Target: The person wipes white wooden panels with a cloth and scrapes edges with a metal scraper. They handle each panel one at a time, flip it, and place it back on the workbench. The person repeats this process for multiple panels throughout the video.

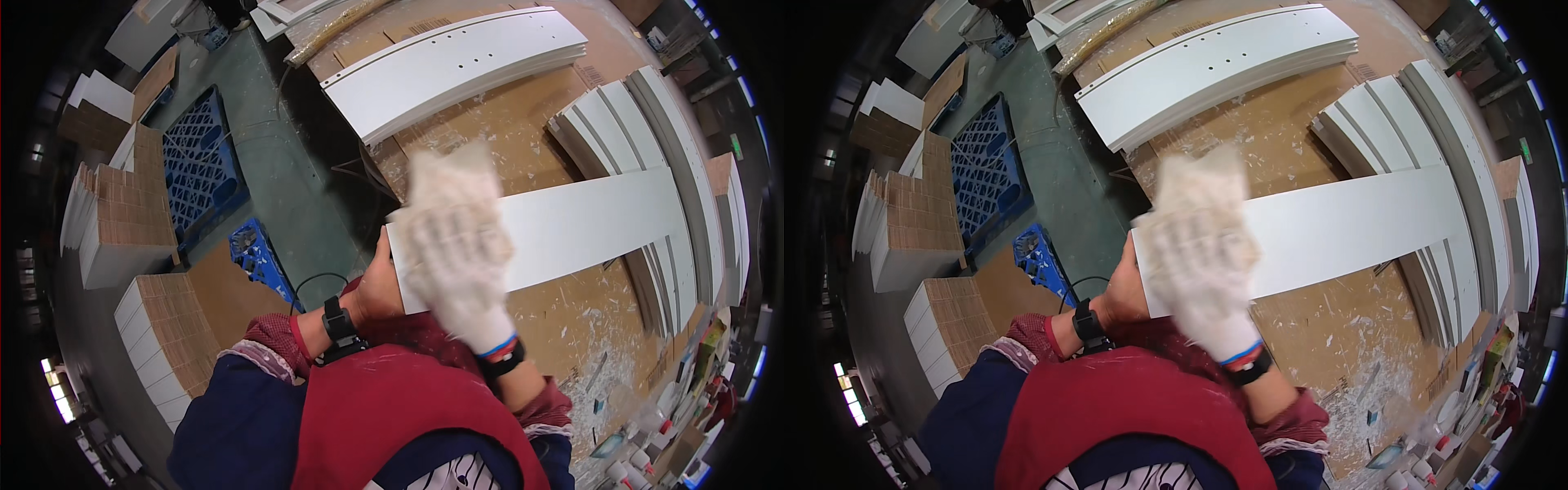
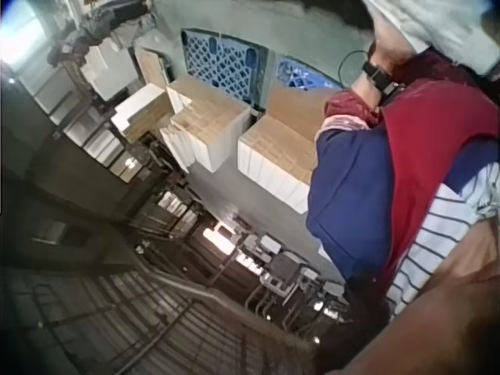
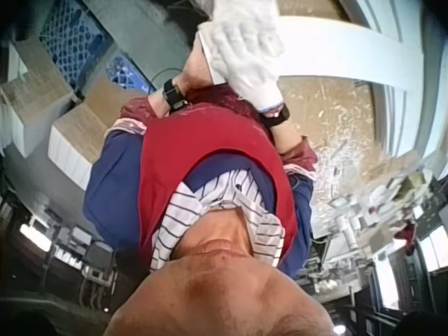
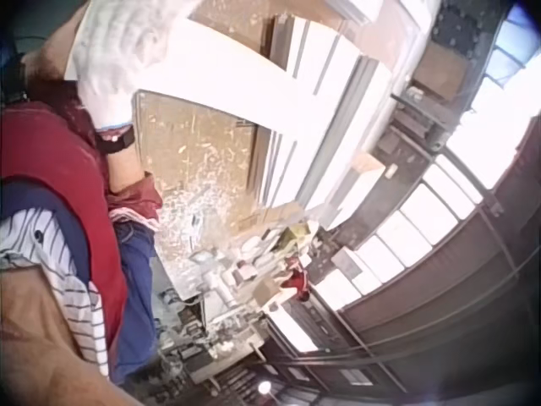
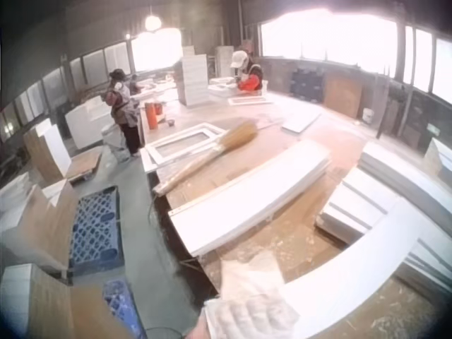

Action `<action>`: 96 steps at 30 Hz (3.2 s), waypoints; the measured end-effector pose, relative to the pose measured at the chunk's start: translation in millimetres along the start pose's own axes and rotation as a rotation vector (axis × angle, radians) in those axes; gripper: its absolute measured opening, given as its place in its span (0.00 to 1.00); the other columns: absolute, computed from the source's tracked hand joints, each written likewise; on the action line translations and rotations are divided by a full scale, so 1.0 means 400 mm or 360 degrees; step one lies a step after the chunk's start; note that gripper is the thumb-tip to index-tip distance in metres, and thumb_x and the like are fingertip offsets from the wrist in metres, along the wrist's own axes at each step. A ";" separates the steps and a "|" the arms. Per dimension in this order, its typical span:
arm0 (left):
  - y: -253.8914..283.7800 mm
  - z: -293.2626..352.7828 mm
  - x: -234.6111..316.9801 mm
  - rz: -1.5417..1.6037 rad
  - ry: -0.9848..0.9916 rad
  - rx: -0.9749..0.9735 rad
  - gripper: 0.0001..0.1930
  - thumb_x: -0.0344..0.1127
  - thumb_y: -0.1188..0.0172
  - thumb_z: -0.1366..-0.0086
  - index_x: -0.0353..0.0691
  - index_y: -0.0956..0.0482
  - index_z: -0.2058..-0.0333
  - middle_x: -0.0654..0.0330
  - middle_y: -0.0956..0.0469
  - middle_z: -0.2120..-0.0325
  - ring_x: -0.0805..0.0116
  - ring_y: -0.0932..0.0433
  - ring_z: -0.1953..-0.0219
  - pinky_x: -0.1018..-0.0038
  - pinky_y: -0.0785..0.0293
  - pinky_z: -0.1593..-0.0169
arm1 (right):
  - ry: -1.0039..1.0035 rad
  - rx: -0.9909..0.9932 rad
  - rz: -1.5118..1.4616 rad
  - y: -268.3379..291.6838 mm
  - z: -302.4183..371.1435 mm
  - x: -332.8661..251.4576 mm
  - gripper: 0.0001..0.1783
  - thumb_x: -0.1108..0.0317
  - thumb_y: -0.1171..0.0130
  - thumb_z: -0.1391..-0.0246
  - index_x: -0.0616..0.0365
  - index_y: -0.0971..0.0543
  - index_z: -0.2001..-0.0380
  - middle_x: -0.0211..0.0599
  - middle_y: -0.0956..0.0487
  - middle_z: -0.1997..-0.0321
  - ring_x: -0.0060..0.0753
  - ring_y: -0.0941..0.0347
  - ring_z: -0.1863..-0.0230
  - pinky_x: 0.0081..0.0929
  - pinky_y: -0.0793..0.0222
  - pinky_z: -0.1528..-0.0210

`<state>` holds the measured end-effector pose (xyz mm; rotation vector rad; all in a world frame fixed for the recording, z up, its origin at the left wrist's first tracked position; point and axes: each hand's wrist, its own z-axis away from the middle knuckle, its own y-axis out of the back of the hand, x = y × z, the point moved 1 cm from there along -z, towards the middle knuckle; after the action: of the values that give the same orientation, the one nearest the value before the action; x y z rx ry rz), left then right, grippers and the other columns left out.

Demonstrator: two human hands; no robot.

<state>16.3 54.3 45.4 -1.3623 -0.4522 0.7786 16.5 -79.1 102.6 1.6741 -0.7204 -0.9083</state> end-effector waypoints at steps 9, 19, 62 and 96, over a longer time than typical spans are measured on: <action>0.001 0.012 0.012 -0.0146 0.0079 -0.0049 0.40 0.71 0.67 0.40 0.51 0.49 0.36 0.54 0.49 0.36 0.49 0.48 0.36 0.39 0.49 0.41 | 0.0006 0.0211 0.0095 0.064 0.050 0.038 0.26 0.61 0.44 0.51 0.55 0.29 0.47 0.37 0.30 0.42 0.41 0.40 0.37 0.41 0.48 0.36; -0.005 -0.008 -0.003 -0.0425 0.0041 -0.0002 0.46 0.74 0.61 0.44 0.47 0.51 0.36 0.46 0.46 0.38 0.38 0.42 0.40 0.31 0.40 0.50 | -0.1541 0.1486 -0.0043 0.175 0.466 0.441 0.23 0.52 0.55 0.39 0.60 0.25 0.53 0.47 0.24 0.56 0.36 0.28 0.54 0.29 0.34 0.48; 0.048 0.013 0.056 -0.0884 -0.0065 0.0784 0.29 0.52 0.50 0.36 0.38 0.40 0.44 0.49 0.30 0.51 0.49 0.24 0.56 0.47 0.20 0.66 | -0.0978 0.0551 -0.0254 0.232 0.289 0.369 0.10 0.69 0.46 0.50 0.54 0.25 0.62 0.40 0.25 0.71 0.41 0.25 0.70 0.31 0.28 0.68; 0.046 0.042 0.132 -0.1037 -0.0223 0.0948 0.28 0.52 0.52 0.34 0.39 0.36 0.44 0.57 0.31 0.47 0.60 0.32 0.45 0.62 0.34 0.43 | -0.1281 0.0486 0.0044 0.314 0.304 0.758 0.08 0.67 0.49 0.45 0.53 0.27 0.61 0.41 0.24 0.73 0.40 0.25 0.73 0.32 0.30 0.71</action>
<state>35.7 104.4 22.7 -0.5483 -0.6645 0.4089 71.1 -422.8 138.7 1.5199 -1.4723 -1.5335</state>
